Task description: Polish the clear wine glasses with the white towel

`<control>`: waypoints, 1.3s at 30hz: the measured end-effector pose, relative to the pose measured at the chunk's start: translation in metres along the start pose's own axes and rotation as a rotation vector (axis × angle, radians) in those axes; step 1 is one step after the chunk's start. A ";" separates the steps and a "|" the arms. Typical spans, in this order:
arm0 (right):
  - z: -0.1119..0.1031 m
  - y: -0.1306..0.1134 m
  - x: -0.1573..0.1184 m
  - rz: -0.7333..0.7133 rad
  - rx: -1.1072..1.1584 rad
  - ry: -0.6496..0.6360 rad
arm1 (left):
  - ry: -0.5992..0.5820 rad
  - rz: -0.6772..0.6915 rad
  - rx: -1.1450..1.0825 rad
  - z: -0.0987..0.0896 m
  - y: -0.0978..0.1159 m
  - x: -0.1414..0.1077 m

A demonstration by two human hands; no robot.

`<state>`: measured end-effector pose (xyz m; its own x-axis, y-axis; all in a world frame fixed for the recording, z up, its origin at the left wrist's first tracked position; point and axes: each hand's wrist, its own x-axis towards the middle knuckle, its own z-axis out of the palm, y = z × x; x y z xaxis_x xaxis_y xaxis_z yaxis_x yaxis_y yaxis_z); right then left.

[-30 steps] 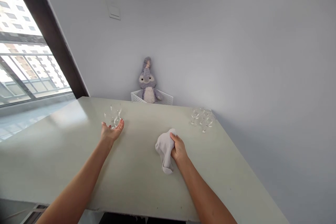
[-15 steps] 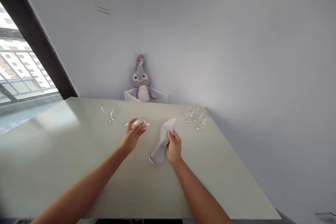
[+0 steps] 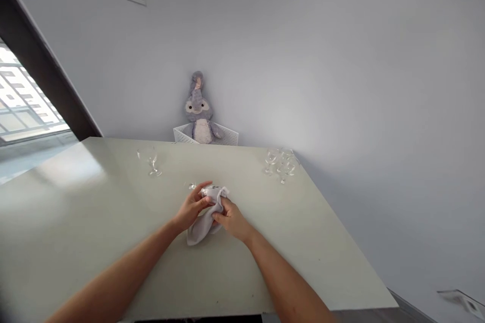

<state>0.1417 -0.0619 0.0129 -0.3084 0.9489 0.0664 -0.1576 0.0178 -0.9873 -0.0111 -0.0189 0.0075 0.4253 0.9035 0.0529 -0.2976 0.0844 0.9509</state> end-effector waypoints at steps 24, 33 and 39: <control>-0.001 0.014 -0.001 -0.163 -0.328 0.085 | 0.045 -0.132 0.228 -0.002 0.015 -0.002; -0.005 0.012 0.002 0.123 0.513 -0.011 | -0.178 0.097 0.260 0.000 0.021 -0.008; 0.004 0.014 0.000 0.090 0.208 0.028 | -0.067 0.166 0.472 -0.007 0.008 -0.001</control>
<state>0.1360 -0.0626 0.0001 -0.3041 0.9523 -0.0272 -0.3220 -0.1296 -0.9378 -0.0198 -0.0165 0.0130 0.4632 0.8585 0.2202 0.0468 -0.2718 0.9612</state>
